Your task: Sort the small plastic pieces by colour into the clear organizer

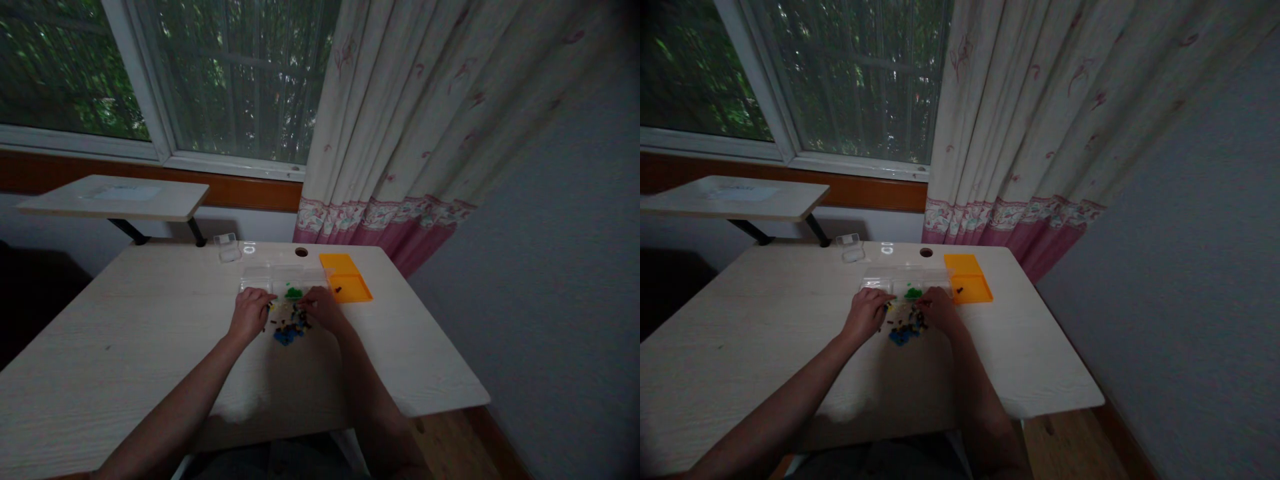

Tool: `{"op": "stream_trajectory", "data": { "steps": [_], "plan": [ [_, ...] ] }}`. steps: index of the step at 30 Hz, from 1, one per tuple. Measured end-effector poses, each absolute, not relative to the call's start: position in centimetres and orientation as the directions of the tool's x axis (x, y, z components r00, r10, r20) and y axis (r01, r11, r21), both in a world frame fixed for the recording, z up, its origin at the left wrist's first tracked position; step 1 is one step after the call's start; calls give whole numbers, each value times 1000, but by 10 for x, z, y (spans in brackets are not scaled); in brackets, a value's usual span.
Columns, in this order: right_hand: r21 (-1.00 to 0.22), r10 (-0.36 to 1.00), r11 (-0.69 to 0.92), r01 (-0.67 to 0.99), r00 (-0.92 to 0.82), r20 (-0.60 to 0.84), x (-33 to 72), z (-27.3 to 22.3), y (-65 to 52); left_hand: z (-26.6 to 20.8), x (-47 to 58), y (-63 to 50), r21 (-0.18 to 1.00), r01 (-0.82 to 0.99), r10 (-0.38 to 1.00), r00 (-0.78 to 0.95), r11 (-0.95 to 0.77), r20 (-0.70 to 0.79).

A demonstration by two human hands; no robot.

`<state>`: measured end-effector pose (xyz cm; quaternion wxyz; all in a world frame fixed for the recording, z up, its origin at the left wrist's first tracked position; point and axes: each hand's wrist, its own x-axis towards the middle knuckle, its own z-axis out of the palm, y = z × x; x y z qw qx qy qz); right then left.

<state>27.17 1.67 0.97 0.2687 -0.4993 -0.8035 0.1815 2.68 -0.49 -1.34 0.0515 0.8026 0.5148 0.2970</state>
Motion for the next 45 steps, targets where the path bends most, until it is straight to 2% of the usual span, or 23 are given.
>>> {"op": "stream_trajectory", "data": {
  "steps": [4,8,11,20,27,29,31,34,37,40,45],
  "plan": [
    [-578,881,463,672,-278,382,267,8,17,-11,27,-7,407,777,853,307,-481,423],
    [-577,843,425,697,-74,532,257,-1,18,-10,27,-6,417,761,840,304,-498,449],
    [-535,796,416,735,-10,605,253,-12,20,-7,24,-5,434,765,839,245,-476,486],
    [-505,791,350,789,40,611,253,-20,23,3,3,3,563,714,834,54,-416,549],
    [-482,808,341,807,11,590,250,-22,25,0,5,5,580,709,847,47,-401,529],
    [-480,801,351,804,7,598,250,-23,25,5,6,2,563,701,838,91,-438,538],
    [-481,802,354,802,5,598,250,-22,25,13,9,-2,532,657,813,226,-534,537],
    [-475,811,349,807,-6,585,250,-22,23,26,15,-13,522,530,741,531,-668,410],
    [-475,813,351,807,-11,582,250,-22,22,32,23,-23,517,458,652,700,-723,291],
    [-489,812,353,798,-1,583,250,-22,22,30,29,-28,513,450,621,750,-731,228],
    [-499,803,372,782,-2,595,251,-19,21,22,30,-26,480,471,617,760,-740,206]
  ]
}}
